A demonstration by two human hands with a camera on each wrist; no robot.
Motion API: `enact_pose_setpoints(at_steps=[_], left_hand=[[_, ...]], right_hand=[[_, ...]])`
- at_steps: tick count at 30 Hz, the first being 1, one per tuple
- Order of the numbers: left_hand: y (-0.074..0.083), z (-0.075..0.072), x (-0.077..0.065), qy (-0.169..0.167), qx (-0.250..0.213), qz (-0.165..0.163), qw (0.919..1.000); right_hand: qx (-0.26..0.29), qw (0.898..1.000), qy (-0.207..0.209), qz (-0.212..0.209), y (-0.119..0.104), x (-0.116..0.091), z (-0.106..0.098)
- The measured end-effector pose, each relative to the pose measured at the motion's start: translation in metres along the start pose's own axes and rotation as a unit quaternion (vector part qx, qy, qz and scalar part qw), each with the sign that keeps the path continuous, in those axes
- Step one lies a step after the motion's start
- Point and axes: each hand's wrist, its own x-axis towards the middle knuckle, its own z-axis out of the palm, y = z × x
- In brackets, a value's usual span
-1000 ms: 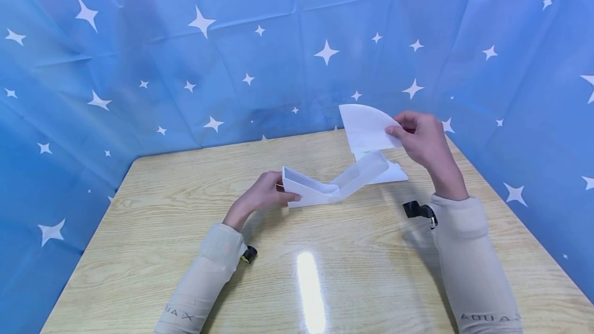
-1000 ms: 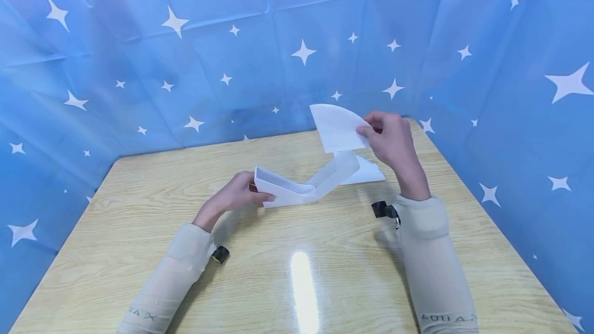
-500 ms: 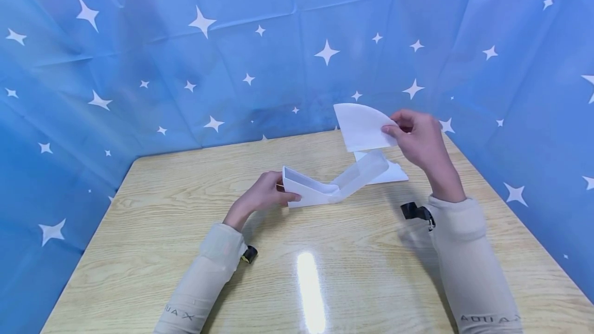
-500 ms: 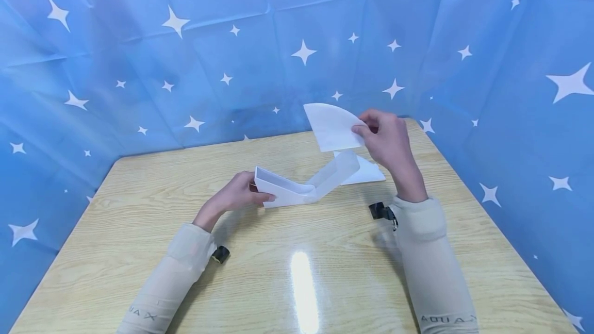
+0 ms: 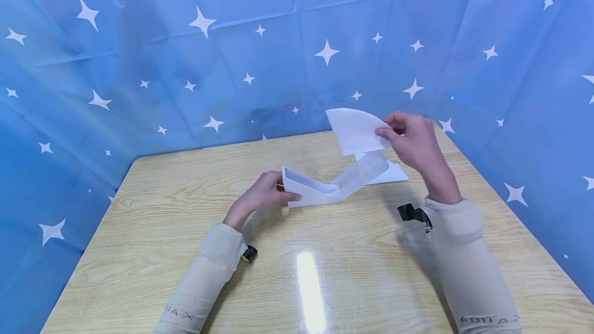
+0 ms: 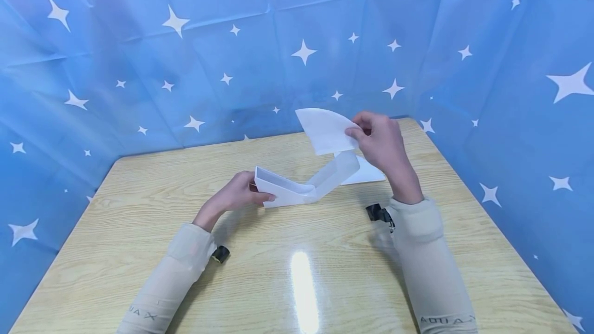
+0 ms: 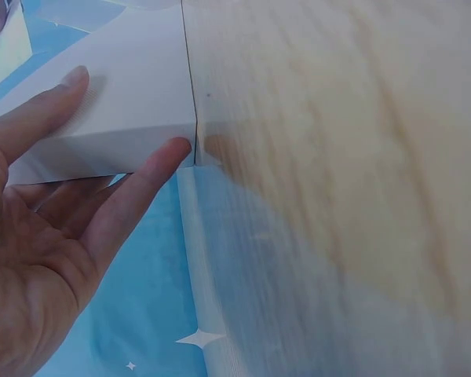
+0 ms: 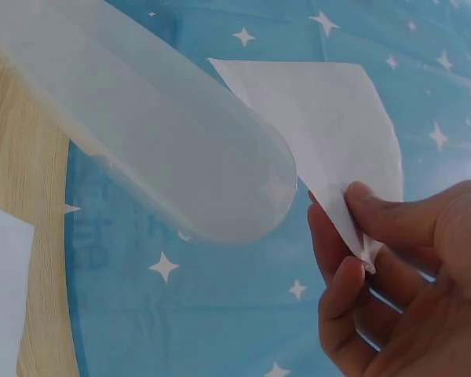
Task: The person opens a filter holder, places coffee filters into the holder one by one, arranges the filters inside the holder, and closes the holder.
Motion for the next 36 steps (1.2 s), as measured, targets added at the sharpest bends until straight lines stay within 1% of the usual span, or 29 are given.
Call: enact_pose_setpoints(at_steps=[8, 13, 21, 36], left_hand=[[0.000, 0.001, 0.000, 0.003, -0.004, -0.001, 1.0000], [0.000, 0.000, 0.000, 0.004, -0.006, 0.000, 1.0000], [0.001, 0.000, -0.001, 0.001, -0.002, 0.000, 1.0000], [0.001, 0.000, -0.001, -0.002, -0.002, 0.002, 1.0000]], right_hand=[[-0.006, 1.000, -0.015, -0.015, 0.001, 0.000, 0.003], [-0.003, 1.000, -0.026, -0.010, 0.000, -0.001, 0.004], [-0.008, 1.000, -0.024, -0.012, -0.003, 0.000, 0.007], [0.003, 0.999, -0.028, -0.019, -0.007, -0.001, 0.011]])
